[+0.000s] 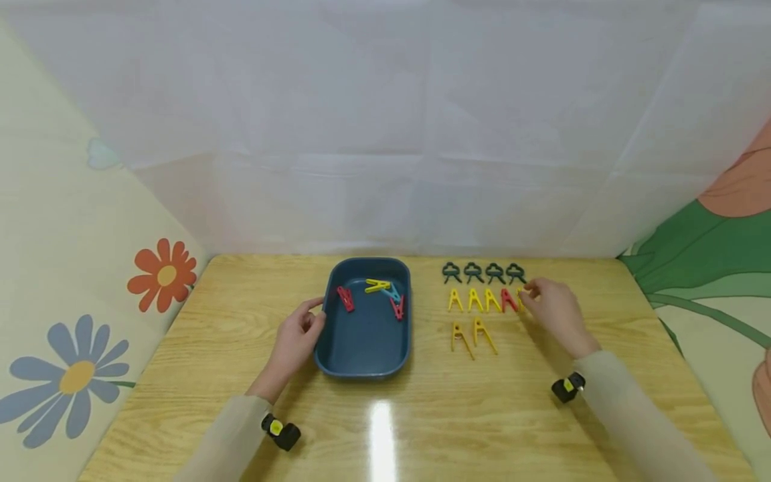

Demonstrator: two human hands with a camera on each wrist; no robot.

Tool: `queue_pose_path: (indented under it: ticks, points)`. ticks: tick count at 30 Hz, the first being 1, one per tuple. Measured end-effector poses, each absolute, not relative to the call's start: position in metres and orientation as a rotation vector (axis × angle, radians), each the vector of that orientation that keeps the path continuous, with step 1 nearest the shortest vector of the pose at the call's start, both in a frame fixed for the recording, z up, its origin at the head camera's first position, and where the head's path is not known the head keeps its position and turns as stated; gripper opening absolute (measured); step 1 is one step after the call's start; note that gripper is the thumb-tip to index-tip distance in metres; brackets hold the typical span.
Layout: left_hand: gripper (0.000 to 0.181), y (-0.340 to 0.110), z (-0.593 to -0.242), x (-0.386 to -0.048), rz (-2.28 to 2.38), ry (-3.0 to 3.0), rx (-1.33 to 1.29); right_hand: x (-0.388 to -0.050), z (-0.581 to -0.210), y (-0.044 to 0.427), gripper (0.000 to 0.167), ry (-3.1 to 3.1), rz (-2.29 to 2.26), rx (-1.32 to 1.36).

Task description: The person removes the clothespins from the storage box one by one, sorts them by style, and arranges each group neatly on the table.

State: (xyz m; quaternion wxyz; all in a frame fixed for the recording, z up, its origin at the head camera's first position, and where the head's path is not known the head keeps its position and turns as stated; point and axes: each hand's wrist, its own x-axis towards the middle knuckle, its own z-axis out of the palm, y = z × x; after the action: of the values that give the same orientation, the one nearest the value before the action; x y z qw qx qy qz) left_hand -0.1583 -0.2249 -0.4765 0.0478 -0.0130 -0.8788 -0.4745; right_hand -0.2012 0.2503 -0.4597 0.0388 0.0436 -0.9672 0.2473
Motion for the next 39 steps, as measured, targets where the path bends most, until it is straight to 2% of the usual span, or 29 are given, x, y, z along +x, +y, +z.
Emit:
queue_pose_path:
  ticks: [15,25,33,39]
  points:
    - [0.035,-0.225,-0.477,-0.158,-1.434,-2.668,-0.048,-0.225,-0.425,0.172,0.026,-2.907,0.768,0.494]
    - [0.036,-0.225,-0.476,-0.156,-1.432,-2.688,-0.037,-0.241,-0.406,0.110,0.026,-2.916,0.542,0.834]
    - [0.035,-0.226,-0.478,-0.158,-1.428,-2.652,-0.077,-0.254,-0.404,0.068,0.027,-2.867,0.302,1.220]
    - [0.034,-0.226,-0.480,-0.159,-1.440,-2.615,-0.104,-0.256,-0.411,0.041,0.028,-2.975,0.173,1.326]
